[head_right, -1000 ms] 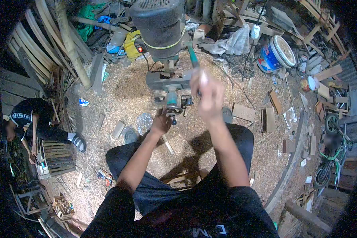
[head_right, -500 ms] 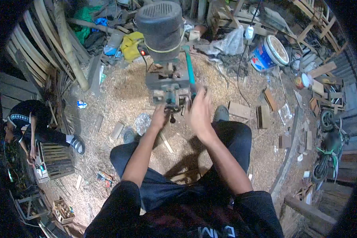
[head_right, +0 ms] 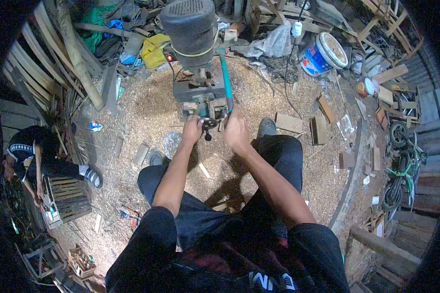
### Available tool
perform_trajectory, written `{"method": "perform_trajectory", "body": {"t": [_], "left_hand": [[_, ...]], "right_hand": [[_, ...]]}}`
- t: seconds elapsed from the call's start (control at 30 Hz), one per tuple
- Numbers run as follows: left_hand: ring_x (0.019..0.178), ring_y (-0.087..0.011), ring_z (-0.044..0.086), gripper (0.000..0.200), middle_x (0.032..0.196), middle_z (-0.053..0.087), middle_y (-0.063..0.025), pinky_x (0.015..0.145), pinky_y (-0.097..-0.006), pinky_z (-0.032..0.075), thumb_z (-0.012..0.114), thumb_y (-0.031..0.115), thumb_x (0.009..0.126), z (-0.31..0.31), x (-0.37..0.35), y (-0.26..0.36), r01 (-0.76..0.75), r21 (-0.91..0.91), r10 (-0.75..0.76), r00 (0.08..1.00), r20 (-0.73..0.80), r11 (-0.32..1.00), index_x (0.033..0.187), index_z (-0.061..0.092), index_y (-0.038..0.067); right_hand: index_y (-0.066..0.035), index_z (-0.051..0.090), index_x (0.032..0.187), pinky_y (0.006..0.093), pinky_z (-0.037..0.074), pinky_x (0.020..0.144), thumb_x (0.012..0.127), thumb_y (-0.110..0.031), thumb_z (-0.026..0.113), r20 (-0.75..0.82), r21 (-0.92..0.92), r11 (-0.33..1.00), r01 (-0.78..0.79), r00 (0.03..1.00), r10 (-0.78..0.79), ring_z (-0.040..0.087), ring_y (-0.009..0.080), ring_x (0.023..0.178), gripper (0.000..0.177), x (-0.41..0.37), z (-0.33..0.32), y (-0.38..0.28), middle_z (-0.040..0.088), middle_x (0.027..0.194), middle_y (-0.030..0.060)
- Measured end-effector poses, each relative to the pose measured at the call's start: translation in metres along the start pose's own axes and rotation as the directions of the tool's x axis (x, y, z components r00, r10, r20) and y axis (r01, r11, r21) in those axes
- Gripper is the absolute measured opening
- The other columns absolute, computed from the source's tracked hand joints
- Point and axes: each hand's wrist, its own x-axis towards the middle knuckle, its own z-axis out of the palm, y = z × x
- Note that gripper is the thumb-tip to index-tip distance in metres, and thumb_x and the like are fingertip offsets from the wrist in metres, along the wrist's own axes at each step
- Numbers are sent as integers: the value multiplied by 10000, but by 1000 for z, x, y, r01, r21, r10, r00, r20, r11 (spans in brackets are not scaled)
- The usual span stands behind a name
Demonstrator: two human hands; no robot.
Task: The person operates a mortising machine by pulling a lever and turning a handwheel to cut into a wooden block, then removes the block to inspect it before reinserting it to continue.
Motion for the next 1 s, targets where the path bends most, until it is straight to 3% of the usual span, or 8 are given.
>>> {"method": "perform_trajectory", "body": {"t": [0.27,0.37,0.57,0.63,0.73,0.83,0.97,1.0], "left_hand": [[1034,-406,553,230,1077,573,-205,886,-476,454,577,188,897,4,3,-5,17,32,-17,1000,6,999,1050,578,16],[1045,-408,548,249,1092,569,-204,889,-474,454,589,202,893,0,4,-4,56,5,-56,998,15,998,1065,576,23],[1084,-389,526,308,1098,559,-191,917,-471,433,609,206,879,15,-9,-13,84,-92,-85,996,-7,992,1128,553,35],[1215,-445,411,697,1261,457,-256,1014,-515,355,704,285,779,22,-22,-19,-74,81,76,997,-16,994,1332,382,10],[1299,-550,257,1089,1437,193,-367,1085,-538,287,747,330,675,27,-46,9,-32,188,40,998,-38,982,1466,84,-18],[1282,-577,271,996,1435,206,-380,1079,-546,297,687,244,715,33,-44,0,-72,67,78,992,-96,995,1470,89,-11],[1296,-542,302,964,1430,254,-365,1047,-498,358,713,160,721,37,-45,-13,-6,58,7,1000,-21,998,1469,127,-4],[1301,-533,305,962,1431,261,-358,1046,-485,364,721,151,719,37,-46,-17,0,38,1,1000,-13,999,1469,138,1]], "right_hand": [[57,313,1280,553,485,736,836,-99,577,21,-77,997,-7,1000,9,618,482,844,540,2,13,15,617,924,315],[40,307,1301,562,477,746,820,-84,574,38,33,999,12,999,-14,615,490,847,564,3,7,11,615,924,322],[54,501,1086,502,457,676,841,-94,527,29,-1,994,108,994,-107,617,436,766,287,25,-64,-39,600,793,282],[36,554,1035,441,455,607,858,-159,545,21,84,964,252,967,-255,622,340,676,264,48,-94,-61,603,716,217],[39,578,984,393,437,578,855,-207,567,357,-18,996,-89,930,89,590,239,618,278,71,-142,-115,599,668,153],[37,606,902,375,434,579,847,-270,583,328,-162,986,46,944,10,569,193,596,313,76,-152,-126,591,647,112],[58,622,905,388,467,624,834,-298,589,247,-165,984,66,969,-24,612,243,642,364,79,-143,-118,624,697,157],[89,618,935,403,475,707,823,-301,591,286,-163,986,38,958,11,619,303,761,407,76,-146,-120,626,790,220]]}}
